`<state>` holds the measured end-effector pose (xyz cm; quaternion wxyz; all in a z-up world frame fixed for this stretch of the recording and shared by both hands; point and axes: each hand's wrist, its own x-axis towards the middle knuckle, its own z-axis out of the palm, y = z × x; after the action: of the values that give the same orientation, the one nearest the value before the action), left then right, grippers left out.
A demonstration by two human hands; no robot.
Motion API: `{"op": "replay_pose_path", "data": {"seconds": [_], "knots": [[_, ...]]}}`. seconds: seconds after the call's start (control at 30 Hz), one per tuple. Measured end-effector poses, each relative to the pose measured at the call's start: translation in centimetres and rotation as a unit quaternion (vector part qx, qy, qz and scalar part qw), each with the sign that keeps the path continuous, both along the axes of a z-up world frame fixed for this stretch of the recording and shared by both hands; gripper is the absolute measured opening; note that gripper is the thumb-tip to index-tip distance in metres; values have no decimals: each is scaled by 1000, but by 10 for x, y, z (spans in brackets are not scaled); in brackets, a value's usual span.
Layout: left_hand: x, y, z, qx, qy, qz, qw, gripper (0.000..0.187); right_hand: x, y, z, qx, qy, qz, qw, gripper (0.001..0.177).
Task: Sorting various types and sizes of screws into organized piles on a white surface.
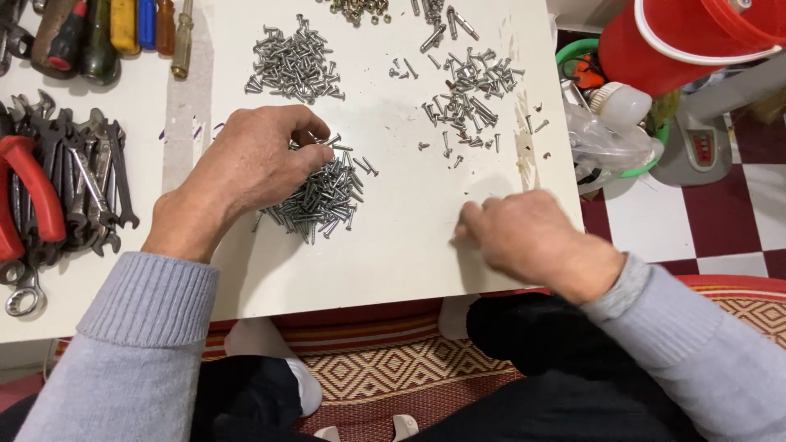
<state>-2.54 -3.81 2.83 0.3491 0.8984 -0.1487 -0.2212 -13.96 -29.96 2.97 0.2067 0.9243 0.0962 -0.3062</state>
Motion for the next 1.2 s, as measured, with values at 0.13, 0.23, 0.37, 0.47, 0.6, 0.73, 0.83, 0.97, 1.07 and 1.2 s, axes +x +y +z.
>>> {"op": "replay_pose_path", "data": {"seconds": [0.13,0.23,0.37,0.47,0.6,0.73,0.83,0.97,1.07,1.2], "knots": [[0,-3,2,1,3,-1,1000,30,21,-27,-7,76,-103,-58,990,28],[-2,-4,2,-7,5,-2,1000,30,39,-44,-21,209,-189,-144,948,20],[-5,-6,4,-21,20,3,1000,29,48,-32,-13,328,-216,-219,893,19],[-6,-10,5,-28,46,5,999,29,52,-28,-16,355,-201,-225,885,23],[-8,-13,6,-49,50,1,998,29,56,-27,-25,353,-184,-228,889,20],[-8,-16,5,-75,44,1,996,29,59,-25,-16,325,-149,-213,909,20],[-9,-20,2,-92,51,0,994,28,57,-26,-11,334,-129,-226,906,22],[-8,-31,-16,-120,43,-10,992,27,57,-26,-12,358,-141,-234,893,20],[-7,-45,-30,-130,12,-17,991,26,58,-27,-17,362,-144,-236,890,19],[-4,-74,-58,-85,-123,-37,988,26,57,-30,-18,380,-169,-242,876,21]]}}
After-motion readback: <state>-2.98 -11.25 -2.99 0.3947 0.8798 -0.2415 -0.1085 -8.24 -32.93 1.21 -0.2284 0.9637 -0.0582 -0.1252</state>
